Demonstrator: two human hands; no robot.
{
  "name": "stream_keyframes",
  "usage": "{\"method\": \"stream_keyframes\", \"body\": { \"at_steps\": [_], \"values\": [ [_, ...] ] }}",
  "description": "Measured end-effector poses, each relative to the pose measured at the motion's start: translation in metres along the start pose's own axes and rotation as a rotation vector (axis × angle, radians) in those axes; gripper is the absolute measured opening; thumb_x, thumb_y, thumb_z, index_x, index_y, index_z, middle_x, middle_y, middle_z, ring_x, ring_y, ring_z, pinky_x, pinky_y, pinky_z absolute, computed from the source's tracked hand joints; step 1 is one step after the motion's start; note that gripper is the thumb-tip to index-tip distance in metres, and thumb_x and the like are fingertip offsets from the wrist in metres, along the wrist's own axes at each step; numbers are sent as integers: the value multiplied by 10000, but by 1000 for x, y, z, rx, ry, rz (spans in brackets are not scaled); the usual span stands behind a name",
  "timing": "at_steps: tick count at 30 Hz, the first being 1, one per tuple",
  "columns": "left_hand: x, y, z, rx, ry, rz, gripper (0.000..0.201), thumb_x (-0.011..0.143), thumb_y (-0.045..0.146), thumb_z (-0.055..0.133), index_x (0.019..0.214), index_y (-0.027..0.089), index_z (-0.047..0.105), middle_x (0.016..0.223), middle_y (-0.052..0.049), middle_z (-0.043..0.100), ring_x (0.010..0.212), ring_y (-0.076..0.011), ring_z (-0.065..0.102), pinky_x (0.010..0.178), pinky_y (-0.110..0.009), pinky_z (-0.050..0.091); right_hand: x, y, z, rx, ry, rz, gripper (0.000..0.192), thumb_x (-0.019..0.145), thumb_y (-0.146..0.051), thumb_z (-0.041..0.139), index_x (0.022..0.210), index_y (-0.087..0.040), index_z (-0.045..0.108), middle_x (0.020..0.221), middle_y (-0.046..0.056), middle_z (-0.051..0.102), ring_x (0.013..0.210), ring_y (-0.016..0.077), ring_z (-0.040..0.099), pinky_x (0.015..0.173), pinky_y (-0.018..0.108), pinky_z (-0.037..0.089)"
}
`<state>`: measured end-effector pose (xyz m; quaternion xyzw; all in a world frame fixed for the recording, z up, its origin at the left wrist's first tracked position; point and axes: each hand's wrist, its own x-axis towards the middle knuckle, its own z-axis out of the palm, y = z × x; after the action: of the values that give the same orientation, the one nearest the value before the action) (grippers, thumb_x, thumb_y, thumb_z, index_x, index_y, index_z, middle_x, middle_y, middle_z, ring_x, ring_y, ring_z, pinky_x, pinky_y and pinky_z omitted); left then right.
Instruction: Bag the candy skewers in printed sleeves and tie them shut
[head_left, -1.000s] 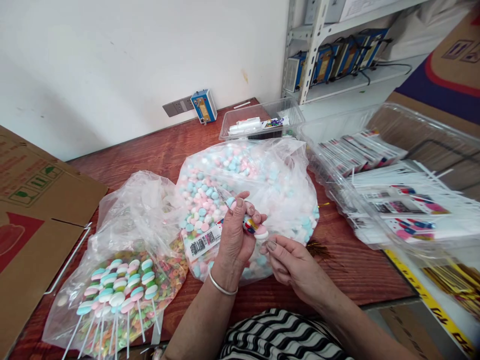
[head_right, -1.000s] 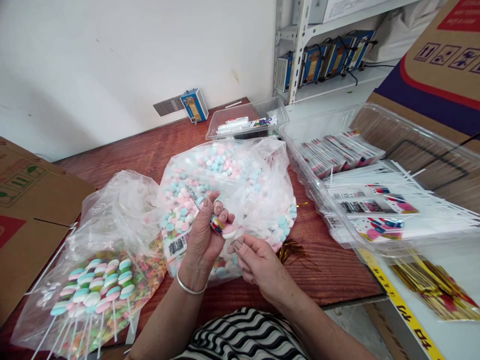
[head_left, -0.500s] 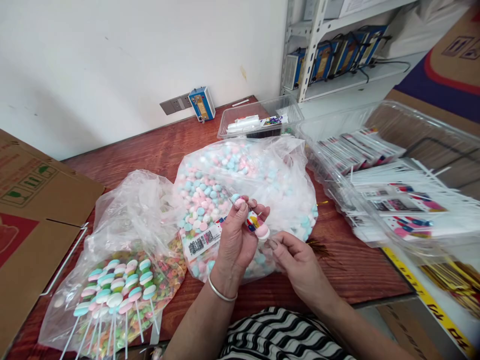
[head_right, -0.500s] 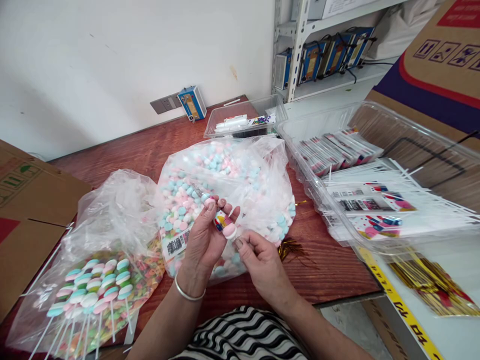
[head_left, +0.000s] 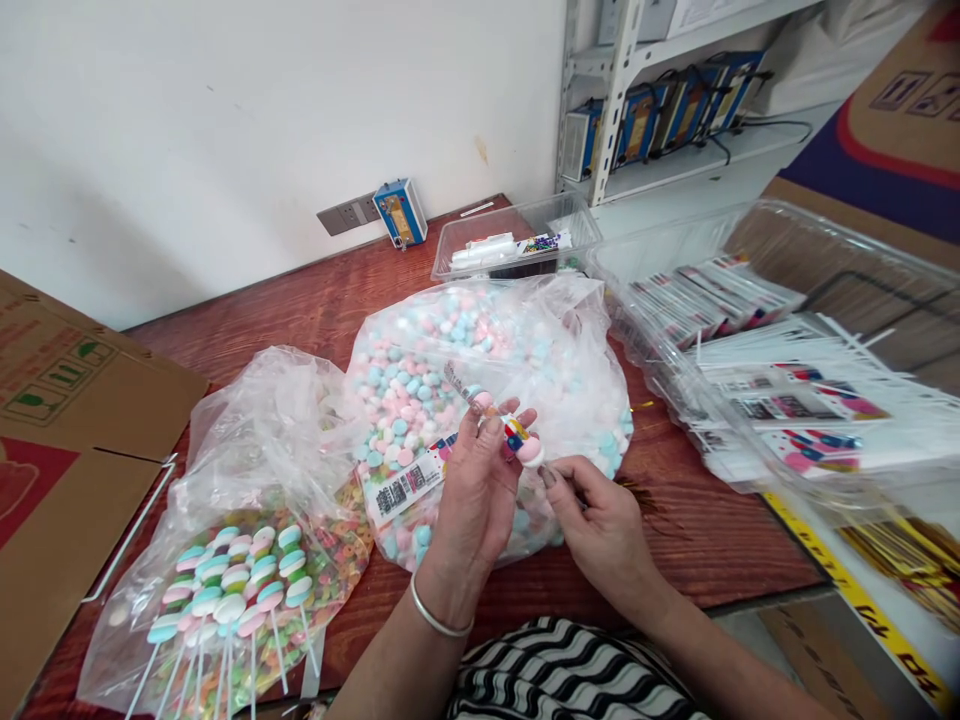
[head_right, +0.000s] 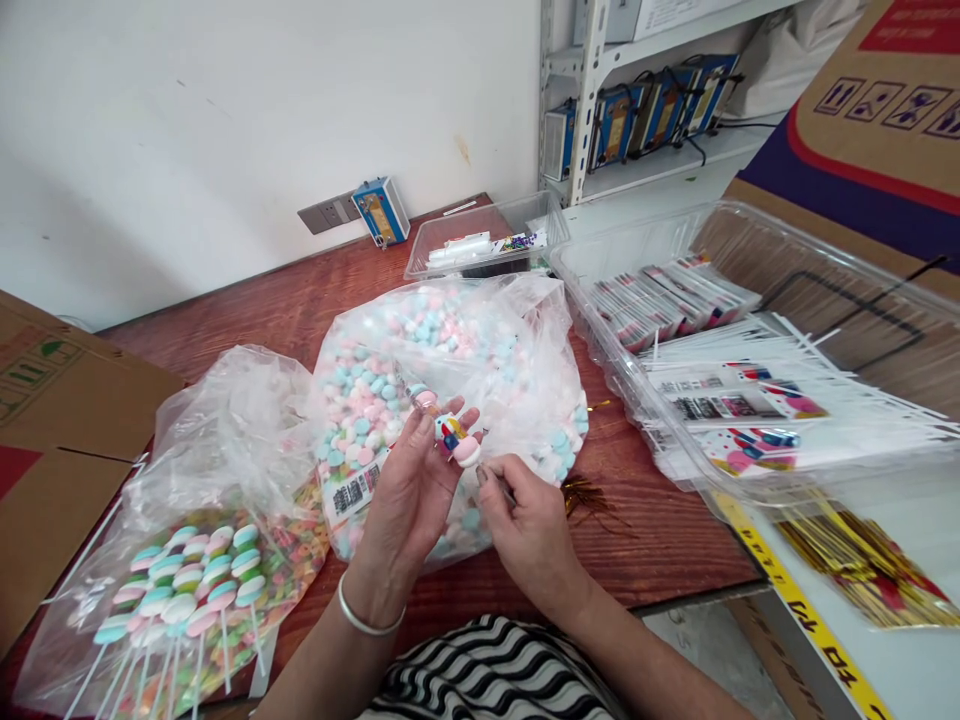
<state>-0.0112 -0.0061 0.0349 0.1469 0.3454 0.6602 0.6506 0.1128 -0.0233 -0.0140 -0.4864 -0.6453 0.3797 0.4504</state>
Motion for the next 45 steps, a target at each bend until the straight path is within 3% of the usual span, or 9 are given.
{"method": "stream_keyframes", "body": {
  "at_steps": [5,8,14,17,20,28,31,35,45],
  "values": [
    [5,-1,-21,27,-170,-12,469,781,207,738,1220,251,579,1208,-69,647,1089,-214,636,962,-356,471,4,-5,1,659,-147,392,286,867,-432,611,725,-190,554,564,-66,401,484,80,302,448,203,264],
    [12,-2,-32,-39,-236,-49,411,731,223,789,1116,211,647,1035,-32,699,996,-184,664,1018,-390,453,2,-6,3,813,-201,491,286,842,-449,641,764,-187,559,532,-97,323,452,61,200,409,186,173],
    [14,-11,-31,-22,-159,-51,247,730,267,797,931,194,676,1002,-43,728,1024,-213,672,995,-397,477,-5,-6,-1,315,-69,179,315,920,-341,558,1217,-238,577,728,-10,651,648,154,593,623,260,489],
    [11,-15,-26,-40,-84,-53,212,754,274,777,914,187,668,1024,-60,735,1011,-211,681,1004,-412,473,-6,-3,-3,62,-55,-45,347,937,-232,504,1274,-252,586,1042,54,724,953,208,671,849,321,513],
    [8,-16,-21,-26,-31,-58,210,763,270,769,912,171,657,1058,-77,730,1009,-209,685,1010,-408,468,-5,0,-2,-66,-77,-205,415,933,-161,483,1331,-253,558,1204,77,702,982,203,697,858,317,529],
    [8,-9,-22,128,-181,-37,287,721,281,801,946,184,651,1053,-79,726,1071,-245,656,982,-390,462,-1,-2,-1,81,-22,-62,349,927,-220,523,1253,-240,645,1189,53,713,1064,230,674,965,371,511],
    [12,-4,-21,10,-168,3,368,743,371,775,1044,198,653,1135,-78,698,1131,-255,624,1035,-436,434,0,-4,0,171,-55,-2,315,930,-234,531,1216,-239,662,1151,42,722,1025,227,679,927,368,525],
    [16,-2,-15,-89,-51,43,231,813,333,716,986,188,664,807,10,689,838,-147,680,1000,-404,472,1,-5,0,99,-129,-21,329,948,-234,504,1259,-240,613,1122,46,720,897,202,693,807,331,554],
    [15,-16,-8,-64,91,-11,180,837,320,686,788,162,617,625,50,574,640,-85,621,959,-360,492,-10,6,0,-689,-13,-540,377,975,-127,401,1292,-143,603,875,100,714,681,165,658,575,247,477]
  ]
}}
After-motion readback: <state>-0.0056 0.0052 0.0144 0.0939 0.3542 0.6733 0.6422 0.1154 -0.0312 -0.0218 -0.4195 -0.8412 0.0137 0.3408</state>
